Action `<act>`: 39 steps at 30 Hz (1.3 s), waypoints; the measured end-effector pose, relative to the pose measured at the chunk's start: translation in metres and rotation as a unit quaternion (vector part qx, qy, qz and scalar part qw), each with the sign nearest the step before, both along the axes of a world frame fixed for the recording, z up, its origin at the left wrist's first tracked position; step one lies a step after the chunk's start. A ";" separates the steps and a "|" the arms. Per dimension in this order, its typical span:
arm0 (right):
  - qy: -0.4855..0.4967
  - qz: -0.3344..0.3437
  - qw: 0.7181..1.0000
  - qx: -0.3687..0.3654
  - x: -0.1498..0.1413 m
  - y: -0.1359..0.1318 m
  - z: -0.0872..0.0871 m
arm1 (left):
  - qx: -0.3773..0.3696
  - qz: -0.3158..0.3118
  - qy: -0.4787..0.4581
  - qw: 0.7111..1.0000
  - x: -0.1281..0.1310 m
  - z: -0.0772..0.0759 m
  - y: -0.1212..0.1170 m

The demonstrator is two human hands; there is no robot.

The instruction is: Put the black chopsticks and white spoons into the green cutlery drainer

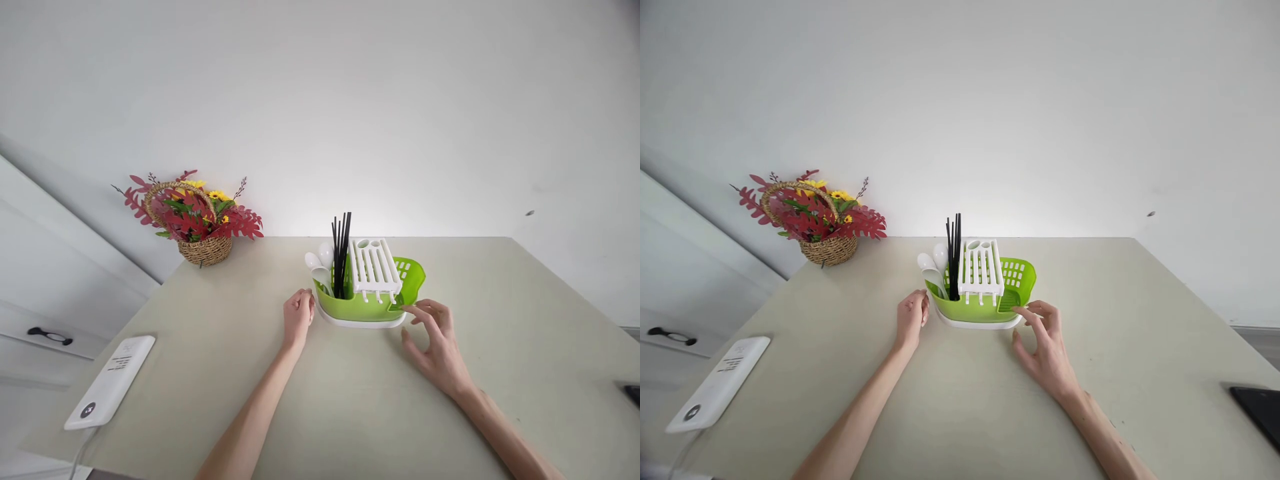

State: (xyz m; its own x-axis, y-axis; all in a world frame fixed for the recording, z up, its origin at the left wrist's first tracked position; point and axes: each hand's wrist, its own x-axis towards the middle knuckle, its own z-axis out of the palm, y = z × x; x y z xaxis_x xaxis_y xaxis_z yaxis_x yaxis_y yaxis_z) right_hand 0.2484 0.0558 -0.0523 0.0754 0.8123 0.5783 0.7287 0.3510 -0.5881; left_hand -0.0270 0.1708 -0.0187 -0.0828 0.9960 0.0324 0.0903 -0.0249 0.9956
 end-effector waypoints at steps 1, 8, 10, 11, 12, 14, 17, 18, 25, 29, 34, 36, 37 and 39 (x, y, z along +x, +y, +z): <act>0.004 0.003 1.000 -0.001 0.000 0.000 0.000 | 0.000 -0.001 0.005 1.000 0.000 0.000 0.000; 0.055 0.037 0.998 -0.006 0.002 0.001 0.002 | -0.002 0.001 -0.002 1.000 -0.003 -0.001 0.000; 0.089 0.031 0.995 -0.014 0.003 0.001 0.000 | 0.007 0.009 0.005 1.000 -0.003 -0.002 -0.002; 0.111 0.019 0.993 -0.020 0.003 0.001 -0.001 | 0.016 0.016 0.014 1.000 -0.003 -0.003 -0.004; 0.135 0.002 0.990 -0.026 0.004 0.000 -0.002 | 0.029 0.023 0.022 0.999 -0.002 -0.004 -0.005; 0.182 -0.036 0.982 -0.036 0.006 0.001 -0.005 | 0.062 0.041 0.026 0.997 -0.003 -0.006 -0.004; 0.234 -0.079 0.968 -0.039 0.011 0.004 -0.007 | 0.106 0.082 -0.013 0.991 -0.006 -0.003 0.011; 0.246 -0.089 0.964 -0.041 0.013 0.005 -0.008 | 0.112 0.099 -0.029 0.988 -0.009 0.002 0.020; 0.300 -0.092 0.947 -0.068 0.021 0.011 -0.010 | 0.165 0.130 -0.194 0.958 -0.011 0.088 0.087; 0.304 -0.083 0.946 -0.072 0.021 0.013 -0.013 | 0.169 0.052 -0.264 0.948 0.018 0.137 0.092; 0.310 -0.087 0.943 -0.083 0.022 0.014 -0.013 | 0.101 0.017 -0.129 0.986 0.062 0.157 0.084; 0.312 -0.087 0.942 -0.090 0.022 0.015 -0.012 | 0.063 0.004 -0.079 0.995 0.075 0.160 0.081; 0.313 -0.087 0.941 -0.093 0.022 0.015 -0.011 | 0.047 -0.005 -0.060 0.997 0.081 0.161 0.081; 0.313 -0.089 0.940 -0.100 0.021 0.015 -0.008 | 0.023 -0.021 -0.034 0.999 0.091 0.163 0.080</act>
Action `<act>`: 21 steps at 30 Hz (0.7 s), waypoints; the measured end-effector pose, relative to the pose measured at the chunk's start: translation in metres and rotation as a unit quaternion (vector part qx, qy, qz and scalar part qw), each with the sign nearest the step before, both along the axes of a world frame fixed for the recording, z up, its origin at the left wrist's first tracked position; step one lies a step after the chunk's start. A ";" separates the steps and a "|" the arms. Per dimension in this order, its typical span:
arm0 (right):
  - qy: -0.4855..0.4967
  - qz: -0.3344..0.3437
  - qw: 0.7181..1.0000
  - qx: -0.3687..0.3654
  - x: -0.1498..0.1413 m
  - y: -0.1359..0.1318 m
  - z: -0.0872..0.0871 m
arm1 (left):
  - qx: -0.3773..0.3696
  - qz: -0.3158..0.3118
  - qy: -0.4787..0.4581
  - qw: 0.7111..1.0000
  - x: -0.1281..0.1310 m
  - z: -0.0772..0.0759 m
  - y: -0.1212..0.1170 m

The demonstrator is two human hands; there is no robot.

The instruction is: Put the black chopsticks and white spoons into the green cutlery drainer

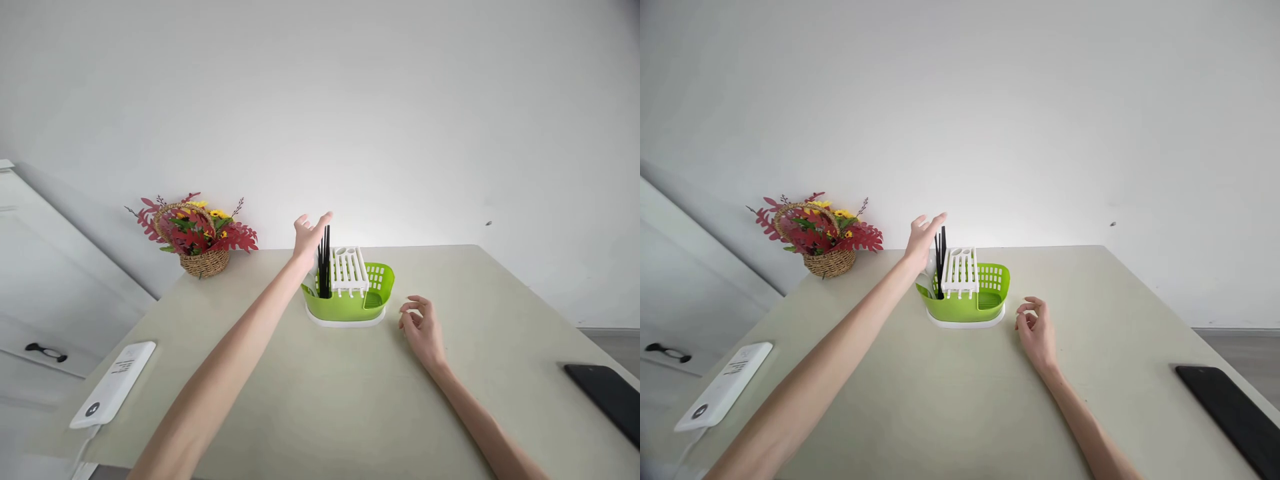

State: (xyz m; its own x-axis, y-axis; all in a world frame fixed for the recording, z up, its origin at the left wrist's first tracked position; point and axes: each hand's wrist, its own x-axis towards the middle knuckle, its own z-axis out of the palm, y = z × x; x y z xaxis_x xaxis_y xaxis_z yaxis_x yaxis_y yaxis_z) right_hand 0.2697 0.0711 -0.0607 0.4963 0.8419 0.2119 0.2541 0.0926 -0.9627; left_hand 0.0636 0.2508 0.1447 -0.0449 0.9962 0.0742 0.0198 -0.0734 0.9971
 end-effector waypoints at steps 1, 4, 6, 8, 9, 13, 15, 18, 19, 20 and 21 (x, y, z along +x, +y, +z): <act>0.000 0.001 1.000 -0.003 0.000 0.000 0.001 | -0.006 -0.008 0.009 1.000 0.004 0.001 0.000; -0.003 0.005 1.000 -0.009 -0.001 0.001 0.002 | -0.010 -0.027 0.017 0.999 0.014 -0.001 0.004; -0.006 0.009 1.000 -0.010 -0.001 0.002 0.003 | -0.006 -0.029 0.014 0.999 0.017 -0.004 0.008; -0.011 0.010 1.000 -0.014 -0.001 0.002 0.002 | 0.000 -0.030 0.005 1.000 0.020 -0.009 0.014; -0.014 0.011 1.000 -0.016 -0.001 0.002 0.002 | 0.001 -0.034 -0.001 0.999 0.020 -0.011 0.017; -0.014 0.019 1.000 -0.015 -0.001 0.003 0.002 | -0.035 -0.076 -0.022 0.996 0.021 -0.017 0.025; -0.013 0.024 1.000 -0.015 -0.001 0.003 0.002 | -0.056 -0.100 -0.023 0.993 0.021 -0.018 0.025; -0.016 0.025 0.999 -0.023 -0.001 0.003 0.003 | -0.075 -0.129 -0.018 0.989 0.020 -0.019 0.022; -0.016 0.025 0.999 -0.026 0.000 0.003 0.003 | -0.078 -0.135 -0.016 0.988 0.020 -0.019 0.021; -0.017 0.025 0.999 -0.028 0.000 0.003 0.003 | -0.078 -0.140 -0.013 0.987 0.020 -0.020 0.021; -0.017 0.026 0.999 -0.029 0.000 0.002 0.003 | -0.076 -0.144 -0.009 0.987 0.020 -0.021 0.020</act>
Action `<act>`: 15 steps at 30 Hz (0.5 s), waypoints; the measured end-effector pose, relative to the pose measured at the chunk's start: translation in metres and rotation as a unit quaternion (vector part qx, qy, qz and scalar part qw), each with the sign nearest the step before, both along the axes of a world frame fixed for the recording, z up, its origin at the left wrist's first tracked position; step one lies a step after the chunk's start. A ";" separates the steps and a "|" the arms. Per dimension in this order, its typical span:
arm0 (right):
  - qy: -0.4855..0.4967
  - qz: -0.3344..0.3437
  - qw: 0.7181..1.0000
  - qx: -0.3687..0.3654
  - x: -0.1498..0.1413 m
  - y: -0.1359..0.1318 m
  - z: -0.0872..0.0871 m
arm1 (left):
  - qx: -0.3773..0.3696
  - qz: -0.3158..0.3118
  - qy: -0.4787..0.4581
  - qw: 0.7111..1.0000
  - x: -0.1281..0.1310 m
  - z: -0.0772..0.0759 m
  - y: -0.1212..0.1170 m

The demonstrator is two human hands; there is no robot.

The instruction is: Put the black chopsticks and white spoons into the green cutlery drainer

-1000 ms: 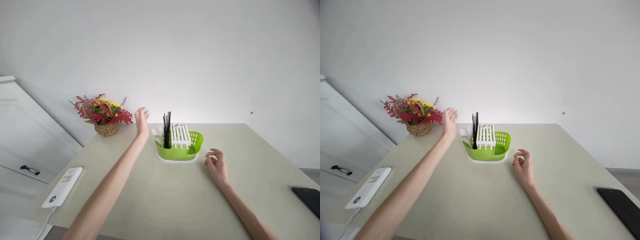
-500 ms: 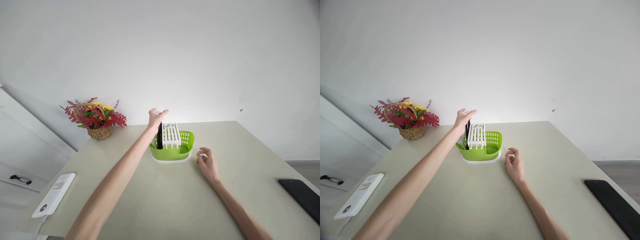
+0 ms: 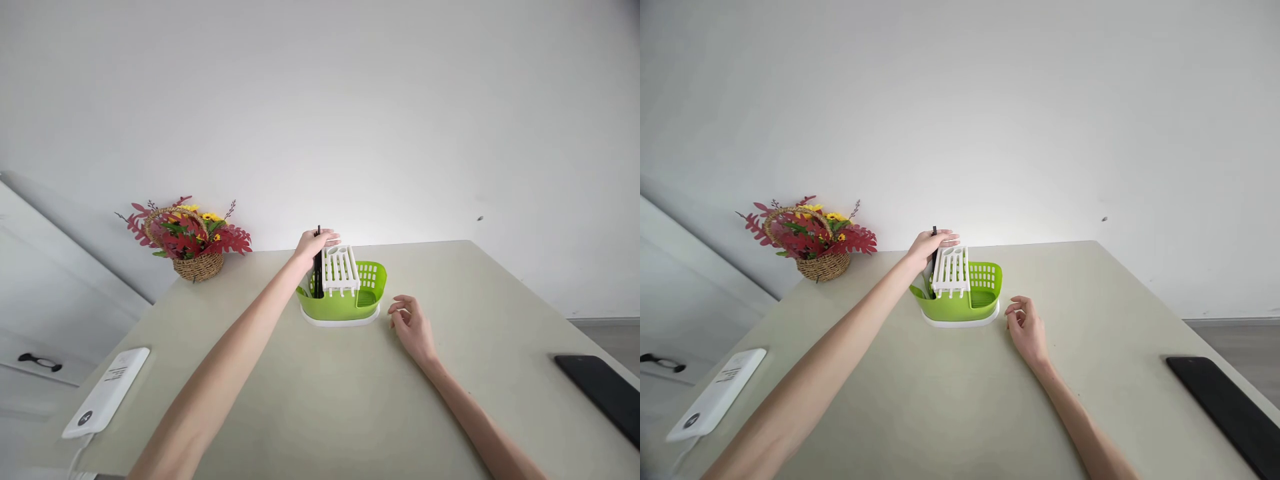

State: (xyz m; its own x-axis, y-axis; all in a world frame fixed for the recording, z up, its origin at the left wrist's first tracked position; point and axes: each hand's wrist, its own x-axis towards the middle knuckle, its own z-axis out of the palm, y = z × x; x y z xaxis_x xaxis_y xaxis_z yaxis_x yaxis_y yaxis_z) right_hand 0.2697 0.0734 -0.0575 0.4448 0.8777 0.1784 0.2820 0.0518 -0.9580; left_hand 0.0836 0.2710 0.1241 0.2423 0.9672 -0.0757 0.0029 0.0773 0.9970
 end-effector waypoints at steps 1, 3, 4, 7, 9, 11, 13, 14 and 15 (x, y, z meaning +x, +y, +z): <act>0.000 0.001 1.000 0.000 0.000 0.000 -0.001 | 0.004 -0.004 0.004 1.000 0.000 -0.001 0.000; 0.000 0.003 1.000 0.000 0.001 0.000 -0.002 | 0.013 -0.012 0.010 1.000 0.000 -0.003 -0.001; -0.001 0.004 1.000 0.001 0.001 0.000 -0.003 | 0.019 -0.016 0.013 1.000 0.000 -0.004 -0.002; -0.003 0.004 1.000 0.002 0.001 0.000 -0.004 | 0.065 -0.015 0.029 0.997 0.000 -0.007 -0.006; -0.004 0.003 1.000 0.002 0.001 0.000 -0.004 | 0.109 0.000 0.050 0.993 0.000 -0.008 -0.011; -0.006 0.003 1.000 0.001 0.001 0.000 -0.003 | 0.143 0.017 0.070 0.987 -0.002 -0.009 -0.017; -0.006 0.005 1.000 0.001 0.001 0.000 -0.004 | 0.171 0.025 0.080 0.982 -0.004 -0.009 -0.024; -0.006 0.006 1.000 0.002 0.001 0.000 -0.004 | 0.187 0.026 0.081 0.979 -0.005 -0.009 -0.026; -0.004 0.008 1.000 0.004 0.001 0.000 -0.004 | 0.203 0.027 0.079 0.976 -0.007 -0.009 -0.029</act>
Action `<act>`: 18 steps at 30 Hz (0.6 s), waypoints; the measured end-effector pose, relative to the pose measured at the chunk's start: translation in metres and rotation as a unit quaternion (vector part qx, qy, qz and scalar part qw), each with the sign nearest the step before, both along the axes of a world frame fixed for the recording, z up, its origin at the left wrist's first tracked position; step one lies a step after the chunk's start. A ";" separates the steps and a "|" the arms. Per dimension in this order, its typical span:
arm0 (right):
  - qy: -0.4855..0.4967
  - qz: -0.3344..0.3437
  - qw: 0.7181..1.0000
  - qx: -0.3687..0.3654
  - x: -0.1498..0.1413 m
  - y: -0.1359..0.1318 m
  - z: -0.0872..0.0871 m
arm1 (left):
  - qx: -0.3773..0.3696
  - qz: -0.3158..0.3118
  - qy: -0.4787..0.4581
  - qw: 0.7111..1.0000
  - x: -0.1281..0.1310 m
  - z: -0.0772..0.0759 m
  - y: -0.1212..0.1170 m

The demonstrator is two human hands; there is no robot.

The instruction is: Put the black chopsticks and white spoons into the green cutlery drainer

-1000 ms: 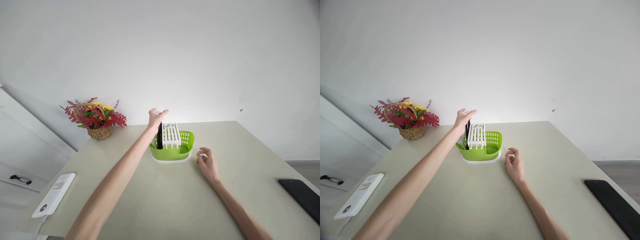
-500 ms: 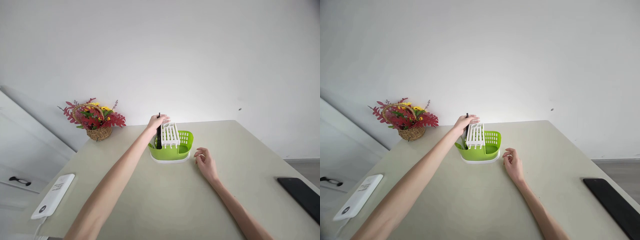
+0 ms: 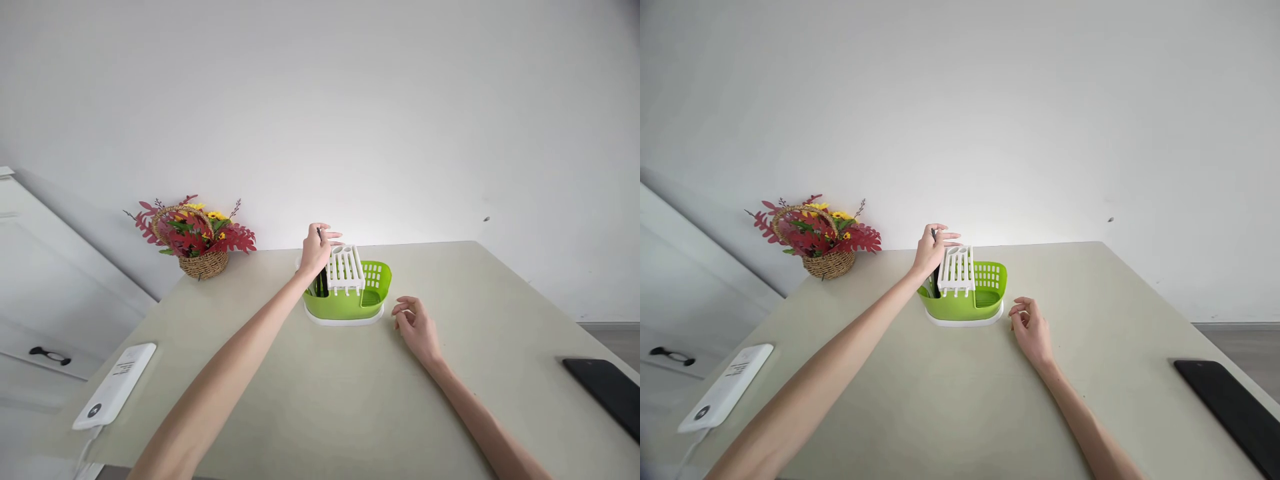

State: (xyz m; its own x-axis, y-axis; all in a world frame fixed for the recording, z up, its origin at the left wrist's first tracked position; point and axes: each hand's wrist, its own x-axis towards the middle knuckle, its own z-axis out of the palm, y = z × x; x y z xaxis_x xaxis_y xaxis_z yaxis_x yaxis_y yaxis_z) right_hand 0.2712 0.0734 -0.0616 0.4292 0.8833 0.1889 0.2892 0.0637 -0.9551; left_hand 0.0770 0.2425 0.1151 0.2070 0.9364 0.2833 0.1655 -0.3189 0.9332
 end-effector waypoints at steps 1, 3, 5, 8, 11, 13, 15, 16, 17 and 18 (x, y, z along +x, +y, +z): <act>0.002 0.001 1.000 0.001 0.000 0.000 0.000 | 0.015 0.000 -0.004 1.000 -0.002 0.000 -0.002; 0.007 0.003 1.000 -0.001 0.000 0.000 -0.001 | 0.032 0.002 -0.019 0.999 -0.006 0.000 -0.004; 0.011 0.003 1.000 -0.006 0.001 -0.001 -0.002 | 0.032 0.002 -0.047 0.998 -0.010 0.003 -0.006; 0.009 0.003 1.000 -0.012 0.001 -0.001 -0.002 | 0.033 -0.002 -0.102 0.994 -0.014 0.011 -0.008; 0.008 0.003 1.000 -0.012 0.002 -0.001 -0.002 | 0.047 -0.003 -0.155 0.987 -0.020 0.025 -0.006; 0.011 0.003 1.000 -0.010 0.002 -0.001 -0.002 | 0.051 0.001 -0.190 0.980 -0.027 0.037 -0.002; 0.013 0.003 1.000 -0.009 0.001 -0.001 -0.002 | 0.049 0.010 -0.230 0.972 -0.038 0.049 0.006; 0.012 0.003 1.000 -0.008 0.001 -0.001 -0.002 | 0.049 0.018 -0.254 0.966 -0.045 0.054 0.010; 0.012 0.003 1.000 -0.007 0.001 -0.001 -0.002 | 0.048 0.028 -0.280 0.958 -0.053 0.059 0.015; 0.010 0.004 1.000 -0.007 0.001 -0.001 -0.002 | 0.045 0.040 -0.309 0.949 -0.062 0.062 0.020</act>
State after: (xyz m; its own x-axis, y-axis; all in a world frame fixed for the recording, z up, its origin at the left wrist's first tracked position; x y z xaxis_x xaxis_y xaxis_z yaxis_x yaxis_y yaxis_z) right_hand 0.2720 0.0721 -0.0641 0.4259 0.8891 0.1676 0.2689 0.0525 -0.9617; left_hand 0.0149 0.2624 0.1772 -0.0960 0.9085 0.4068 -0.3770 -0.4114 0.8299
